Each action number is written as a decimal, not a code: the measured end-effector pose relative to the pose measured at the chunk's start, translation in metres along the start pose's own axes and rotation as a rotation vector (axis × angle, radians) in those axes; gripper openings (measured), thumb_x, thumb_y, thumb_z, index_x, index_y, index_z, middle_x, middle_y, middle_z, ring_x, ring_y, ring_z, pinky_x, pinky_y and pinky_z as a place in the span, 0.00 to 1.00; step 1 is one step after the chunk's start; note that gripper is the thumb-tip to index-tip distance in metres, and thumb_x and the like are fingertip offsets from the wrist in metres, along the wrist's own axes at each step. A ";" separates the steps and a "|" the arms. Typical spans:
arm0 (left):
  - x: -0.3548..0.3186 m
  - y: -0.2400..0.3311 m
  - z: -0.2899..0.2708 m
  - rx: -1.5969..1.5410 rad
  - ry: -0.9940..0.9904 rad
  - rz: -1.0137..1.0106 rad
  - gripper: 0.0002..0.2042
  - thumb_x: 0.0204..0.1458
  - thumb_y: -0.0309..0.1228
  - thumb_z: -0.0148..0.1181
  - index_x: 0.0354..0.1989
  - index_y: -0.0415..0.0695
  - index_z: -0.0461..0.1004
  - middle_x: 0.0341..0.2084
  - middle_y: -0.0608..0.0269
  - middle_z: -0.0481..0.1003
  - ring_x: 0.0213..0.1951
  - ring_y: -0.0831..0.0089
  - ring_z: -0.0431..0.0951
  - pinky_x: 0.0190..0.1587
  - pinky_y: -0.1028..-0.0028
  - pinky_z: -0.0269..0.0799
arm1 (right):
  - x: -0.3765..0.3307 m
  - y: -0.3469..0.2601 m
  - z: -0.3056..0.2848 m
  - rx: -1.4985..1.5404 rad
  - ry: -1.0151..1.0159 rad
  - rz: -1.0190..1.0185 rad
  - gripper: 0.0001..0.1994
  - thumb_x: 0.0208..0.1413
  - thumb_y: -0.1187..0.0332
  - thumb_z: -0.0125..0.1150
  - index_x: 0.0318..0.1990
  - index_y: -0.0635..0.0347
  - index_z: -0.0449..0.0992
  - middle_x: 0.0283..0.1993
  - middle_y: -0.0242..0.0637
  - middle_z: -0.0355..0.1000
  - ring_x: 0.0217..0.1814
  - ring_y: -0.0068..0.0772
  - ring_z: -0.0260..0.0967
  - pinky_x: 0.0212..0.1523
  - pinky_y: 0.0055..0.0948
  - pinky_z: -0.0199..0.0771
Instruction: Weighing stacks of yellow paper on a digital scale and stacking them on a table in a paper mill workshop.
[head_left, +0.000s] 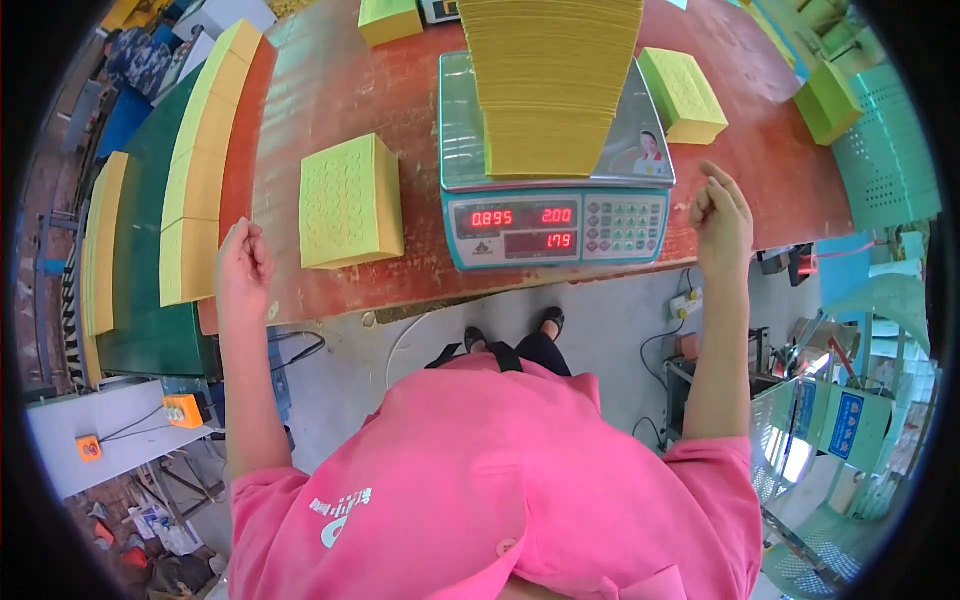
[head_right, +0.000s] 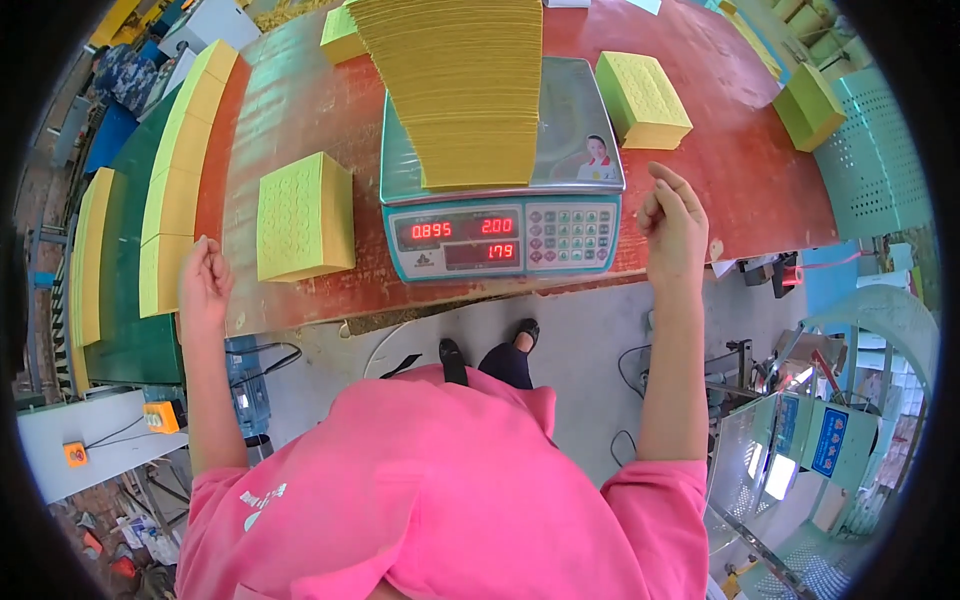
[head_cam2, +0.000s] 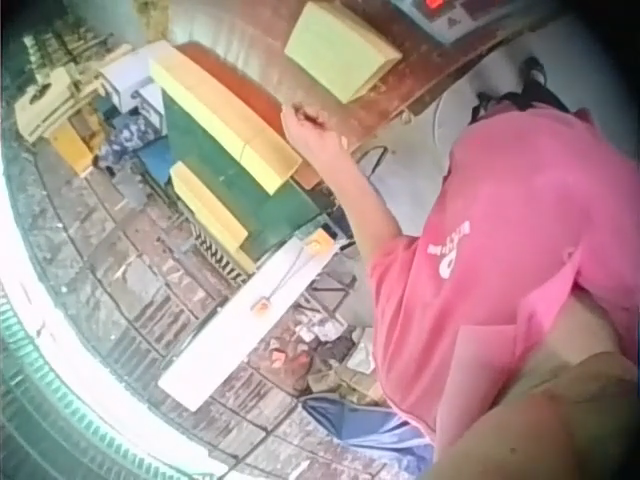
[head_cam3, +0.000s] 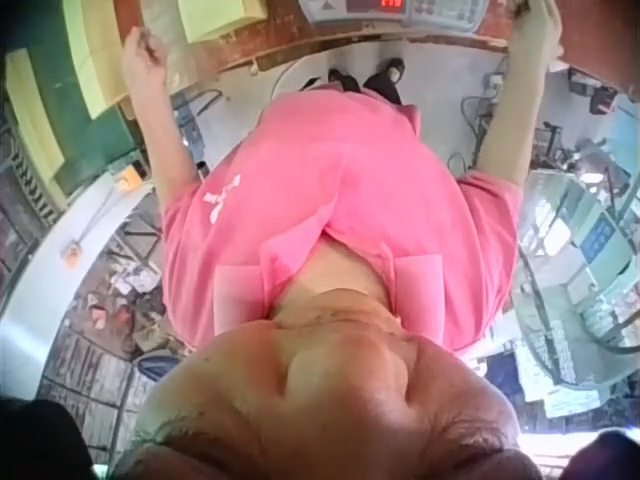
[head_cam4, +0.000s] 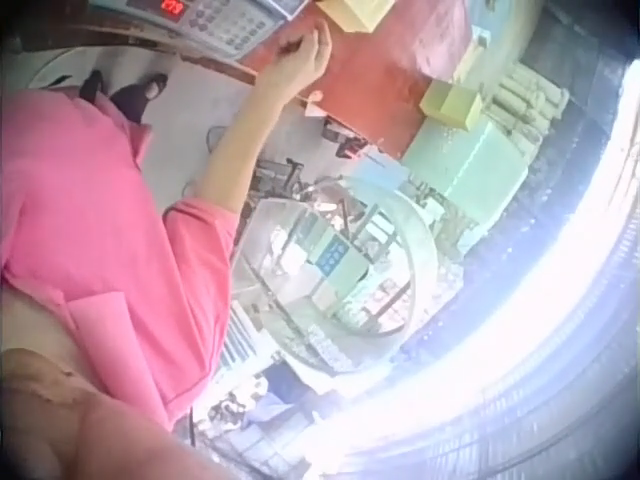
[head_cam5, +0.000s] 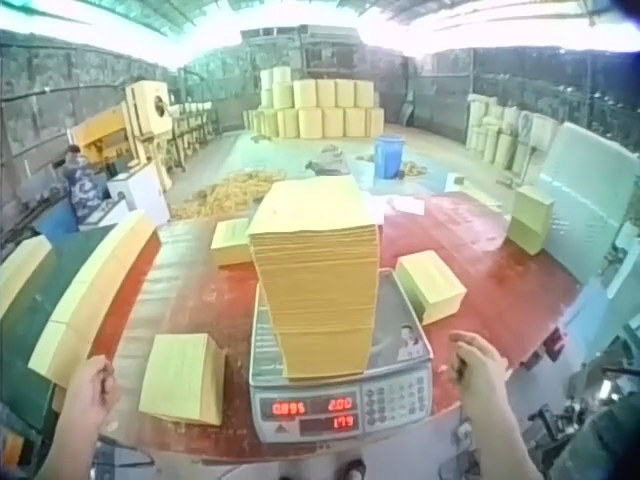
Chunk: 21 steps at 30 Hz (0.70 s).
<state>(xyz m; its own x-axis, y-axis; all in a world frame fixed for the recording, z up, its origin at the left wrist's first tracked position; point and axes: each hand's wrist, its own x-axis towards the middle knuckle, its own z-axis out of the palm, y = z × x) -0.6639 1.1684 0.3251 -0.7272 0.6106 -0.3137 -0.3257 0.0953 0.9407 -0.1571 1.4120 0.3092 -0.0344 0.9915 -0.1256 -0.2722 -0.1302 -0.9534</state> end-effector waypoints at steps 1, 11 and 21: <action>0.000 -0.002 -0.001 -0.009 -0.022 -0.003 0.10 0.62 0.38 0.52 0.31 0.48 0.68 0.14 0.73 0.58 0.15 0.82 0.54 0.18 0.79 0.47 | -0.001 0.000 0.005 0.020 -0.010 -0.009 0.14 0.63 0.74 0.50 0.53 0.72 0.72 0.24 0.29 0.62 0.23 0.20 0.58 0.24 0.21 0.58; 0.002 -0.008 0.013 -0.005 -0.070 0.001 0.10 0.62 0.37 0.53 0.33 0.45 0.69 0.14 0.72 0.60 0.16 0.81 0.54 0.19 0.79 0.47 | -0.001 0.005 0.021 0.078 -0.148 -0.043 0.14 0.63 0.75 0.50 0.52 0.73 0.72 0.23 0.28 0.62 0.24 0.19 0.58 0.24 0.21 0.58; -0.005 -0.010 0.027 0.268 -0.161 0.180 0.07 0.59 0.33 0.58 0.32 0.45 0.72 0.16 0.73 0.66 0.18 0.86 0.62 0.20 0.83 0.54 | -0.010 0.011 0.020 0.072 -0.116 -0.013 0.13 0.63 0.76 0.48 0.52 0.73 0.72 0.23 0.27 0.60 0.24 0.19 0.56 0.25 0.21 0.58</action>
<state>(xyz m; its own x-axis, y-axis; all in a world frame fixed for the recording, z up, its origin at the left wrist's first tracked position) -0.6405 1.1857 0.3209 -0.6468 0.7505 -0.1358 -0.0160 0.1647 0.9862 -0.1791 1.4004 0.3054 -0.1405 0.9871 -0.0766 -0.3419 -0.1210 -0.9319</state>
